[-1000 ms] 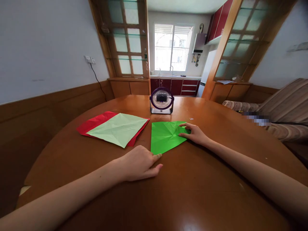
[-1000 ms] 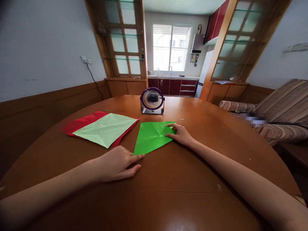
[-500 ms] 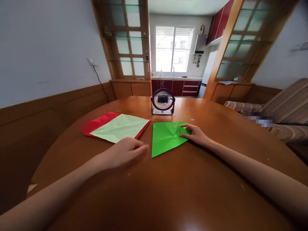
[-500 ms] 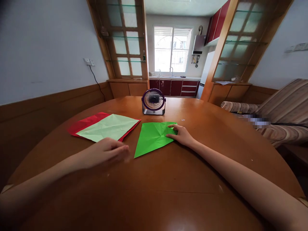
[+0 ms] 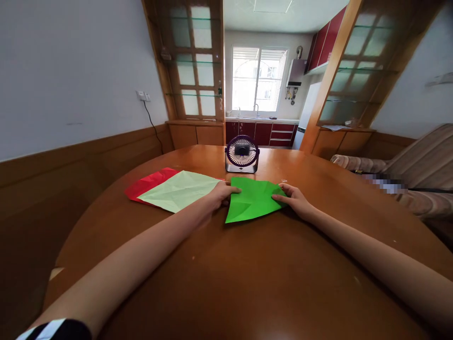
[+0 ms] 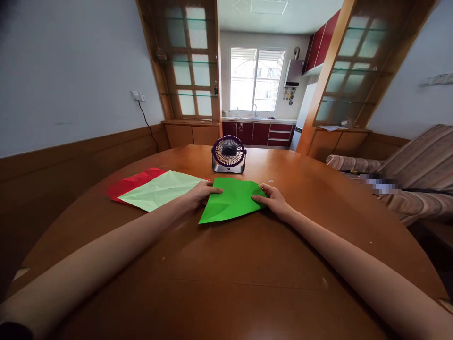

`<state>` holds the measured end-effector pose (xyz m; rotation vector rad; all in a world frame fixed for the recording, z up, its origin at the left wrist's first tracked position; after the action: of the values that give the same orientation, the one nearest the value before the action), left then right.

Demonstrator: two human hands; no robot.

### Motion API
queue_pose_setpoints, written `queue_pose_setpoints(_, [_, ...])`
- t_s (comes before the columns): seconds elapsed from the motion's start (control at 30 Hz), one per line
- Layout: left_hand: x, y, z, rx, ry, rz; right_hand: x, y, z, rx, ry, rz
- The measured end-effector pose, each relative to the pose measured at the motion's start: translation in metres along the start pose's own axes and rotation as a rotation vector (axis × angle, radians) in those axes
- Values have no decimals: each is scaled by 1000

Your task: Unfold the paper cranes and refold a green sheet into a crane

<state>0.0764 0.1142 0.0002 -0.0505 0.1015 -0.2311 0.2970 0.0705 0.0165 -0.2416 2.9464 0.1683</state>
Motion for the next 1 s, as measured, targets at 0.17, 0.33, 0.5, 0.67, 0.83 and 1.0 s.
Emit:
queue_pose_setpoints(0.17, [-9, -7, 23, 162, 22, 41, 5, -6, -4, -4, 35, -132])
queue_pose_setpoints(0.33, [-39, -38, 37, 335, 216, 63, 15, -13, -3, 61, -21, -271])
queue_pose_setpoints(0.5, [-38, -71, 42, 478, 707, 46, 24, -20, -16, -12, -70, -333])
queue_pose_setpoints(0.67, [-33, -81, 52, 567, 982, 154, 31, -24, -24, -108, -393, -290])
queue_pose_setpoints(0.83, [-22, -99, 71, 973, 1221, 333, 54, -35, -34, -369, -871, -278])
queue_pose_setpoints(1.0, [-1, -111, 72, 1182, 1401, 263, 60, -36, -23, -342, -997, -303])
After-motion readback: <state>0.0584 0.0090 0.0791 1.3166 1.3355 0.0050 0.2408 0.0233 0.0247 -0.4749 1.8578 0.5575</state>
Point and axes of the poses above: each hand's wrist, its own y-axis towards the middle knuckle, its own x-axis out of the palm, z = x × y, the point moved 9 cm from there along y, towards the middle knuckle, and after that the axes turned 8 degrees about x, right-handed, at the moved point
